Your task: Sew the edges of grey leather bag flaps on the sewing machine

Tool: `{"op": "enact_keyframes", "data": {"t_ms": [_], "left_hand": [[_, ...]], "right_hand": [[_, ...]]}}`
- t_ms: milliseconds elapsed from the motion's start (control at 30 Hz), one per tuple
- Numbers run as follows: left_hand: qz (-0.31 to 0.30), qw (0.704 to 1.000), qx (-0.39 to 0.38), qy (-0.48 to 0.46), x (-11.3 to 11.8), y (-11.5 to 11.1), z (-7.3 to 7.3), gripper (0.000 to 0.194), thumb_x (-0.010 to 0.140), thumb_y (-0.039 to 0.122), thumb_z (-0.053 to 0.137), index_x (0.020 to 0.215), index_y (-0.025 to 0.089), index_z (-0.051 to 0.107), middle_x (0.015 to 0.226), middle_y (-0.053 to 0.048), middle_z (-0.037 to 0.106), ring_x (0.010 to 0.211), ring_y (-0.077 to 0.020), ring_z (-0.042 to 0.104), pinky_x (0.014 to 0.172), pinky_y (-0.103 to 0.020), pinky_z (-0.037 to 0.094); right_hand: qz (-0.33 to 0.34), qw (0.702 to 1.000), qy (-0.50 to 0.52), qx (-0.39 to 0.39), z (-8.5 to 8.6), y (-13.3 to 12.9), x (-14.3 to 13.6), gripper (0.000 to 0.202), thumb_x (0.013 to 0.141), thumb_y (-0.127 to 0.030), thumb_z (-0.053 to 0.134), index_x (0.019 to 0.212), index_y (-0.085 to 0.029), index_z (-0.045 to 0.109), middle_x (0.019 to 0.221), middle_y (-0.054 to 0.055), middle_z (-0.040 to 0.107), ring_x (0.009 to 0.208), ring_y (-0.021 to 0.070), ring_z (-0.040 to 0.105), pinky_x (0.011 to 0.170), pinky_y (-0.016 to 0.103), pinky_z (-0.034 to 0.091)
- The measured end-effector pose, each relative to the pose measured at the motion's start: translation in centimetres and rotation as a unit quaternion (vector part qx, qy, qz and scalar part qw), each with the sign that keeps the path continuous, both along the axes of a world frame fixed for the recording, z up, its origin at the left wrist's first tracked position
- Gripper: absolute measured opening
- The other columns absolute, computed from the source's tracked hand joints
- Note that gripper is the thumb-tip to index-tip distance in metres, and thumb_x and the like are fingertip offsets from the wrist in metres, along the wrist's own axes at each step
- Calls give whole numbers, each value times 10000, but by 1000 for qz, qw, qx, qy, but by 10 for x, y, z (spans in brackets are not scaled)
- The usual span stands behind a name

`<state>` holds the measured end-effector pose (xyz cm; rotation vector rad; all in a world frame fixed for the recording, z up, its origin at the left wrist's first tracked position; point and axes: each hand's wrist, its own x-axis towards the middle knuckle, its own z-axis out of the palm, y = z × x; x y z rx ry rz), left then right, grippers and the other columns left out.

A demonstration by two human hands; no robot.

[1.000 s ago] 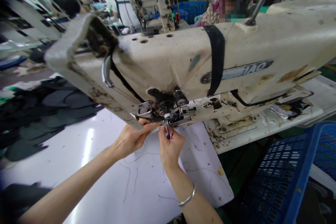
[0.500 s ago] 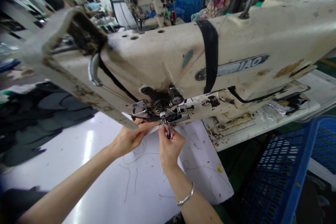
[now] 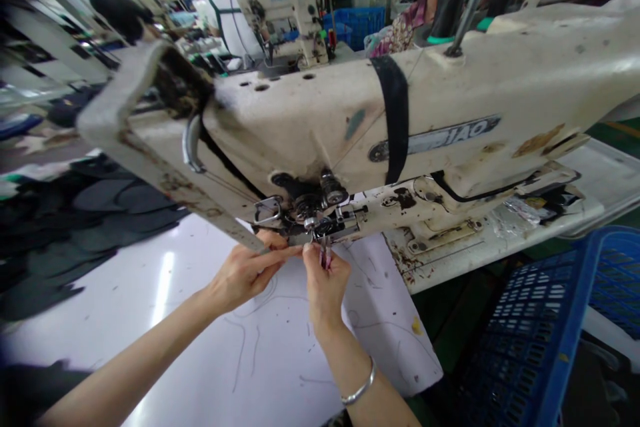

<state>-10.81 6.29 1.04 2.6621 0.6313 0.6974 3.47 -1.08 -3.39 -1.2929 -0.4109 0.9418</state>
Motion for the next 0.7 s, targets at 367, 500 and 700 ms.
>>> {"op": "enact_keyframes", "data": {"t_ms": [367,500,700], "left_hand": [[387,703,-582,-131,-14,58,-21,465,718,576,743,548,159,626,459,-60,598,377,-168,535,373,-251,426],[347,620,-649,-273,7,70,-28,392,704,501,779,798,129,699,669,-108,719,534,-209,663,520,-316,572],[375,580,-573,-441,30,50,-26,407,617,325,859,955,164,700,701,-37,737,596,-199,696,592,-307,603]], "right_hand": [[-8,999,-19,-34,-1,3,-5,385,808,-492,727,709,-123,780,723,76,727,687,183,623,681,274,454],[-17,999,-22,-28,1,2,-6,371,807,-475,727,697,-124,772,707,67,716,678,175,614,681,274,449],[-29,999,-4,-27,2,3,-5,360,772,-461,764,668,-116,755,656,54,687,653,166,590,654,271,442]]}}
